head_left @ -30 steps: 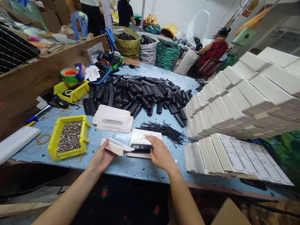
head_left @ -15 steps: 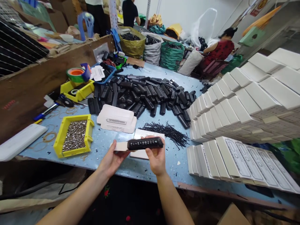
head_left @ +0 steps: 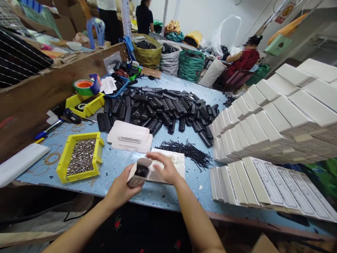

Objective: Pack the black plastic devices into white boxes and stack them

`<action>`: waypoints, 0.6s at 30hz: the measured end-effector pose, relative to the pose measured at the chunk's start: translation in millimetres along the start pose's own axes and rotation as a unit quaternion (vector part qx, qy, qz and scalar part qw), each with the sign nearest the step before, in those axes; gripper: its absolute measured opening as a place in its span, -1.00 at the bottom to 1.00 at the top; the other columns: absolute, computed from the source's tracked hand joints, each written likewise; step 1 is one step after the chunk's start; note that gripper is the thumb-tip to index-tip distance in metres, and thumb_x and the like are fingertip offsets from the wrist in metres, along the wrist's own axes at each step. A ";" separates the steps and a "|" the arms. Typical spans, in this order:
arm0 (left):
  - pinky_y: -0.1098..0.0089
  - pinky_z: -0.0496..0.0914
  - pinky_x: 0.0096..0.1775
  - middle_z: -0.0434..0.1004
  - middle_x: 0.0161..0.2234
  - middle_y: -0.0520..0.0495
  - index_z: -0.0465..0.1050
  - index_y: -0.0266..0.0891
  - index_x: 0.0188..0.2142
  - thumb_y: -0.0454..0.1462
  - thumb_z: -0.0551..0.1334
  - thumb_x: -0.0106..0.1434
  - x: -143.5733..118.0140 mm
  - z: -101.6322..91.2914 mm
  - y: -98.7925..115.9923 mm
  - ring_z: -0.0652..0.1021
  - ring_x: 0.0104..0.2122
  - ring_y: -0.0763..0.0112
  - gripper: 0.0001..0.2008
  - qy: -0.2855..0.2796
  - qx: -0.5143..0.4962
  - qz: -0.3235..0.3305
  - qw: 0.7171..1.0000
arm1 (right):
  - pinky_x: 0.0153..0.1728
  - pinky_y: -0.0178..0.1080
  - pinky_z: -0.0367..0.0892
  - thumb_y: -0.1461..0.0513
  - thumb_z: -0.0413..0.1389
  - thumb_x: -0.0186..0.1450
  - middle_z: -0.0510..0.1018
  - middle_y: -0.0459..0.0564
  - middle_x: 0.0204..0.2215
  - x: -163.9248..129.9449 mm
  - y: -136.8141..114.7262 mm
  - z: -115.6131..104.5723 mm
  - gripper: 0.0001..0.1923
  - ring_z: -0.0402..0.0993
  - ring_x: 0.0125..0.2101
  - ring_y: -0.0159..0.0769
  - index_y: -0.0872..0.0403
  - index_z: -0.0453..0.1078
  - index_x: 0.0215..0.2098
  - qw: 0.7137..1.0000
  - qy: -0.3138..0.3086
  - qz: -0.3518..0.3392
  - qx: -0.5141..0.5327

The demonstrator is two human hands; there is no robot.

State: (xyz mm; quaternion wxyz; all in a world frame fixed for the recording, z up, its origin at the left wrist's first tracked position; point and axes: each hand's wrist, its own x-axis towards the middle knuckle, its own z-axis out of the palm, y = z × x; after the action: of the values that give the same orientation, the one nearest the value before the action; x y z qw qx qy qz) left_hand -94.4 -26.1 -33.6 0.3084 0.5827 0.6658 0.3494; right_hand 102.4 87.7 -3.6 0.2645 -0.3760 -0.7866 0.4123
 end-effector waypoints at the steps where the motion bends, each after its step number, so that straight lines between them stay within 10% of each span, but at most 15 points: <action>1: 0.20 0.44 -0.11 0.51 -0.12 -0.15 0.16 -0.18 0.11 -0.12 0.34 0.07 0.5 1.5 0.5 0.57 -0.15 0.10 -0.34 -0.016 0.008 -0.008 1.000 | 0.08 -0.35 0.33 0.15 -0.01 0.33 0.45 0.01 -0.08 16.6 15.4 -6.8 -0.67 0.39 -0.05 -0.48 0.08 0.41 -0.02 0.996 0.048 0.058 -0.047; 8: 0.29 0.44 -0.19 0.52 -0.15 -0.12 0.14 -0.19 0.08 -0.07 0.32 0.09 8.0 9.5 13.0 0.57 -0.19 0.17 -0.37 -0.026 -0.011 -0.014 1.000 | 0.04 -0.34 0.26 0.32 0.09 0.18 0.46 0.08 -0.26 63.5 90.8 -37.2 -0.86 0.34 -0.22 -0.46 0.25 0.47 -0.43 0.967 0.154 0.167 -0.119; 18: 0.25 0.41 -0.16 0.50 -0.07 -0.14 0.16 -0.16 0.08 -0.16 0.25 0.12 20.1 25.2 13.5 0.56 -0.14 0.13 -0.45 -0.104 0.013 0.005 0.995 | -0.18 -0.41 0.40 0.07 0.05 0.28 0.49 0.00 -0.26 -11.0 29.7 -19.3 -0.56 0.44 -0.30 -0.53 0.13 0.33 0.04 0.967 0.231 0.101 0.038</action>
State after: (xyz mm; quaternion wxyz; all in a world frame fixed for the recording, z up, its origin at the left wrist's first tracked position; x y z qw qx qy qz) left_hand -68.9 -2.4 -36.8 0.3666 0.6229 0.6317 0.2804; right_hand 133.9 98.8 -19.9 0.4102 -0.5280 -0.6458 0.3686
